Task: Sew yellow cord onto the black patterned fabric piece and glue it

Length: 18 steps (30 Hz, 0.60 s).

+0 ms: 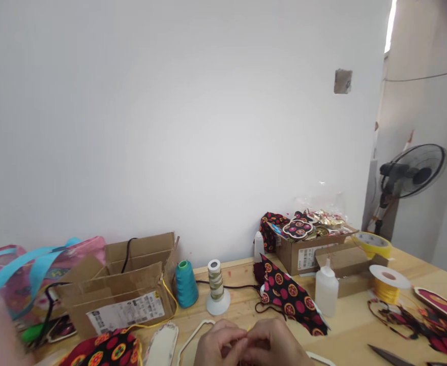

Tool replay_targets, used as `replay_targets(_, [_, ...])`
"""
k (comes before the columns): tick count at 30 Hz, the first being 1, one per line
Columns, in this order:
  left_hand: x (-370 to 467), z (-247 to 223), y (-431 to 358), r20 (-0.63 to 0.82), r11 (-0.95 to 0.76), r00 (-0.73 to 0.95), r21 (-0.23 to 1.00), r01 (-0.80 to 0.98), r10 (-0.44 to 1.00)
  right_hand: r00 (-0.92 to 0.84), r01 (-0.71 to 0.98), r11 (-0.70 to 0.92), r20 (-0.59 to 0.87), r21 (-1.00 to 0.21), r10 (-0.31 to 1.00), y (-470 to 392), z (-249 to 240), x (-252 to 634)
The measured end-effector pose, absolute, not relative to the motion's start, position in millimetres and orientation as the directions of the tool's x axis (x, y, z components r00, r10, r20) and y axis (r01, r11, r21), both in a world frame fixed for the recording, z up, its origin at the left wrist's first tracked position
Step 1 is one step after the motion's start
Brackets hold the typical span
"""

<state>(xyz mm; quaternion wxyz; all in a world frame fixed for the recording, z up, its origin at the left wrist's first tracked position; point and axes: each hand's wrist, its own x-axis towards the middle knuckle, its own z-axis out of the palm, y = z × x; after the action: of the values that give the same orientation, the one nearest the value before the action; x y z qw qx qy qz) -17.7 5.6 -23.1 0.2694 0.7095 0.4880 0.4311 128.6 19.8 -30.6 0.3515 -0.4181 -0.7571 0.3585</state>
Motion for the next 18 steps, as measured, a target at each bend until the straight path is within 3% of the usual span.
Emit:
replay_targets(2, [-19.5,-20.4,5.2,0.357,-0.381,0.149,0.772,0.509,0.922,-0.411,0.223,0.213,0.106,-0.951,0.905,19.0,-36.5,125.7])
replay_targets(4, [-20.8,-19.7,5.5,0.361,-0.380,0.146,0.753,0.537,0.921,-0.424,0.087,0.083,0.039,-0.993,0.905,19.3,-40.8,124.9])
replay_targets(6, [-21.2,-20.3,6.4,0.347,-0.367,0.145,0.752,0.547,0.927,-0.377,0.067,0.137,0.102,-0.988,0.921,20.6,-42.2,127.1])
replay_targets(10, [-19.8,-19.1,6.9,0.308,-0.336,0.149,0.749,0.572,0.940,-0.308,0.186,0.309,0.243,-0.933,0.920,24.0,-41.4,135.4])
replay_targets(18, [-17.4,-13.4,3.7,0.142,-0.165,0.085,0.814,0.557,0.986,-0.232,0.027,0.044,0.037,-0.999,0.972,24.3,-45.4,129.7])
